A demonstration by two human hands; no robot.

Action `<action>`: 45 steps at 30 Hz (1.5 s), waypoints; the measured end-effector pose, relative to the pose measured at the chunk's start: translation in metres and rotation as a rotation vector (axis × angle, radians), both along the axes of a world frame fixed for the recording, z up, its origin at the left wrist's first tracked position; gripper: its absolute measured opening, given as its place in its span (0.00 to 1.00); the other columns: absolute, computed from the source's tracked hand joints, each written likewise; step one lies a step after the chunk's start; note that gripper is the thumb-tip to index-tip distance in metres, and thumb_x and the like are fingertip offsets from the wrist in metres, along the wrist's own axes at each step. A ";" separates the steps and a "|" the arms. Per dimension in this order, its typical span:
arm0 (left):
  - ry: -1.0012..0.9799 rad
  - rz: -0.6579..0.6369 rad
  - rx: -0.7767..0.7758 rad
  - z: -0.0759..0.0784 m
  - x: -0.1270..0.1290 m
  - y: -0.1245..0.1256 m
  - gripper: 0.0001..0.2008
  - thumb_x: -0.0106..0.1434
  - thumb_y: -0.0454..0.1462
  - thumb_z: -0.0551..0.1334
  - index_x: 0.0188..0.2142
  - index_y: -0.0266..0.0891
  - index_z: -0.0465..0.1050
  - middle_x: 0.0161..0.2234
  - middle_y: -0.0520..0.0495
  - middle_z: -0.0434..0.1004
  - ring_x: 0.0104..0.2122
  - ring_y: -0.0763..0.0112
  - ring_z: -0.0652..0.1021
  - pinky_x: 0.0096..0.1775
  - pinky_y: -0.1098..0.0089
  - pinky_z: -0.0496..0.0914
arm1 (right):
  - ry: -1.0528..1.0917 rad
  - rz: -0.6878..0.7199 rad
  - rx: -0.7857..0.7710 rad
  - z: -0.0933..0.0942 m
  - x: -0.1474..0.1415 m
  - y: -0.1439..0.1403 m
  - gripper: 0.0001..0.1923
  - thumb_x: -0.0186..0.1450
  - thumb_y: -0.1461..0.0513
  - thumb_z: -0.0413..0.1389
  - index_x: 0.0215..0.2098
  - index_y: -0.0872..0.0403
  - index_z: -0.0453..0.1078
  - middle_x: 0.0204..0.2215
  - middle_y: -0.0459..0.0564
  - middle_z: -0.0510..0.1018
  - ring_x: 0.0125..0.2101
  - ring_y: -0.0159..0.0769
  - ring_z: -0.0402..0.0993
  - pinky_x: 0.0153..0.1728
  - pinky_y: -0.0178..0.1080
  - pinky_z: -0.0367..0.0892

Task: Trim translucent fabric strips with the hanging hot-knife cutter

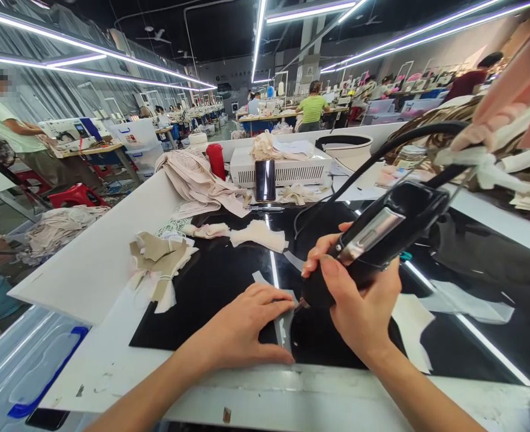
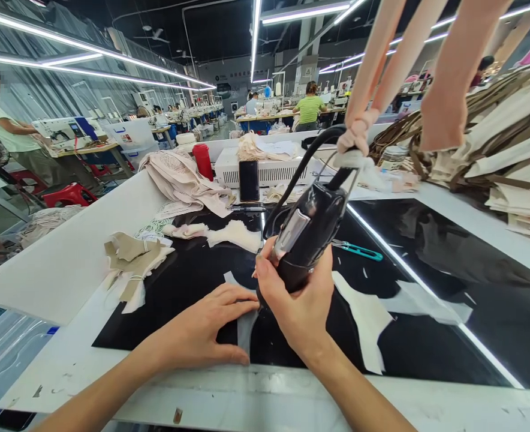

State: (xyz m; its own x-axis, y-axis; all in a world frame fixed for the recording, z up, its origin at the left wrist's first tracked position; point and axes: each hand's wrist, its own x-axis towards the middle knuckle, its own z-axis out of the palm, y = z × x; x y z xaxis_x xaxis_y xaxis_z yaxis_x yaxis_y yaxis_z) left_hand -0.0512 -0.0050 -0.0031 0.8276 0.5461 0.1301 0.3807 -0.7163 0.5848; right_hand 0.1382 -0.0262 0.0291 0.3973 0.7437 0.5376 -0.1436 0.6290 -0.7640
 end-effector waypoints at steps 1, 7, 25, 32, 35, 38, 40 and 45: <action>-0.002 0.001 -0.002 0.000 0.000 0.000 0.38 0.59 0.48 0.77 0.66 0.42 0.70 0.64 0.43 0.73 0.62 0.54 0.71 0.65 0.54 0.66 | -0.006 -0.004 0.004 0.000 0.000 0.000 0.16 0.65 0.62 0.67 0.46 0.45 0.67 0.33 0.40 0.78 0.27 0.33 0.75 0.27 0.38 0.74; 0.000 0.006 -0.009 0.002 0.001 -0.001 0.38 0.58 0.47 0.78 0.65 0.43 0.71 0.63 0.42 0.73 0.61 0.53 0.72 0.64 0.53 0.67 | 0.027 0.038 -0.010 0.002 -0.003 -0.002 0.20 0.65 0.61 0.68 0.51 0.44 0.67 0.33 0.40 0.78 0.26 0.32 0.75 0.26 0.38 0.74; -0.023 0.002 -0.012 0.000 0.000 0.000 0.38 0.58 0.47 0.78 0.66 0.46 0.70 0.63 0.43 0.73 0.62 0.52 0.71 0.64 0.53 0.67 | 0.021 0.034 -0.036 0.002 -0.004 -0.002 0.19 0.66 0.59 0.68 0.51 0.44 0.67 0.33 0.40 0.77 0.27 0.32 0.75 0.27 0.38 0.75; -0.036 0.001 -0.008 -0.001 0.000 0.000 0.38 0.58 0.48 0.78 0.66 0.48 0.71 0.63 0.42 0.73 0.62 0.52 0.71 0.64 0.52 0.66 | 0.058 0.114 -0.004 0.001 -0.009 -0.010 0.19 0.65 0.58 0.69 0.50 0.45 0.68 0.32 0.41 0.78 0.25 0.32 0.74 0.26 0.37 0.74; -0.032 0.001 -0.011 -0.001 0.000 0.000 0.38 0.58 0.48 0.77 0.66 0.47 0.71 0.64 0.42 0.72 0.63 0.52 0.70 0.65 0.52 0.65 | 0.047 0.106 -0.019 0.002 -0.010 -0.010 0.19 0.65 0.59 0.68 0.51 0.45 0.68 0.32 0.41 0.78 0.26 0.33 0.75 0.27 0.38 0.75; -0.032 0.001 -0.015 0.001 0.001 0.000 0.37 0.59 0.47 0.77 0.65 0.47 0.71 0.64 0.43 0.72 0.63 0.52 0.70 0.65 0.53 0.65 | 0.055 0.117 -0.038 0.003 -0.010 -0.013 0.19 0.65 0.58 0.68 0.51 0.45 0.68 0.32 0.41 0.77 0.26 0.33 0.74 0.28 0.38 0.75; -0.030 -0.003 -0.017 0.003 0.001 0.000 0.37 0.59 0.45 0.78 0.65 0.48 0.71 0.64 0.43 0.72 0.62 0.53 0.71 0.64 0.53 0.66 | 0.064 0.130 -0.043 0.005 -0.010 -0.016 0.20 0.65 0.58 0.68 0.51 0.45 0.68 0.32 0.41 0.77 0.25 0.33 0.74 0.27 0.38 0.74; -0.022 -0.009 -0.013 0.005 0.003 0.000 0.35 0.58 0.44 0.78 0.63 0.46 0.73 0.62 0.42 0.74 0.61 0.52 0.72 0.65 0.52 0.66 | 0.062 0.160 -0.063 0.004 -0.011 -0.027 0.22 0.63 0.54 0.70 0.51 0.45 0.68 0.32 0.42 0.76 0.25 0.33 0.74 0.27 0.39 0.74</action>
